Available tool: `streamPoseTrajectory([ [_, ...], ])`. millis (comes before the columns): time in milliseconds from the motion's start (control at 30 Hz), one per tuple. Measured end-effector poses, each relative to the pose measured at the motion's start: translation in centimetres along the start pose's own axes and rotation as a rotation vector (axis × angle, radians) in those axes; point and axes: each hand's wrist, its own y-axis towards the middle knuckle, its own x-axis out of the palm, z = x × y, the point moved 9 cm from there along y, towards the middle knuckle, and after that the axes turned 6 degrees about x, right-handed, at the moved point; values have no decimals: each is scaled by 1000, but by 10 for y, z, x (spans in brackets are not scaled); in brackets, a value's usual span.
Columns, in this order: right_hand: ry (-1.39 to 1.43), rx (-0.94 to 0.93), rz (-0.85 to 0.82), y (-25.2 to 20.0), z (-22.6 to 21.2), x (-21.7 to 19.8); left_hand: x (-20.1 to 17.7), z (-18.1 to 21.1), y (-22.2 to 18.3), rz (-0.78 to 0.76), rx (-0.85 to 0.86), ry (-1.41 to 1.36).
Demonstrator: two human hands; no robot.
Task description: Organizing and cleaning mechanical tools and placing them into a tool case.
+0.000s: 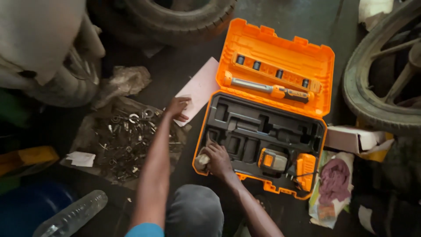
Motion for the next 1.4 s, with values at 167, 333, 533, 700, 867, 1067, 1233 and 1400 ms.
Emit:
streamPoseTrajectory([
  [167, -28, 22, -35, -4, 4, 3, 17, 93, -66, -30, 0, 251],
  [333, -48, -3, 0, -2, 2, -2, 14, 117, -86, -61, -106, 531],
  [533, -112, -54, -82, 1, -6, -6, 34, 192, -120, 128, 295, 942],
  [700, 217, 283, 340, 3, 69, -25, 86, 183, -139, 169, 460, 856],
  [867, 389, 424, 710, 47, 86, -106, 113, 166, -162, 277, 435, 716],
  [1067, -257, 88, 301, 106, 66, -70, 115, 163, -175, 475, 500, 666],
  [1233, -396, 273, -122, 139, 110, -38, 113, 154, -169, 503, 474, 684],
  [1400, -594, 309, -230, 154, 127, -12, 113, 164, -173, 497, 518, 665],
])
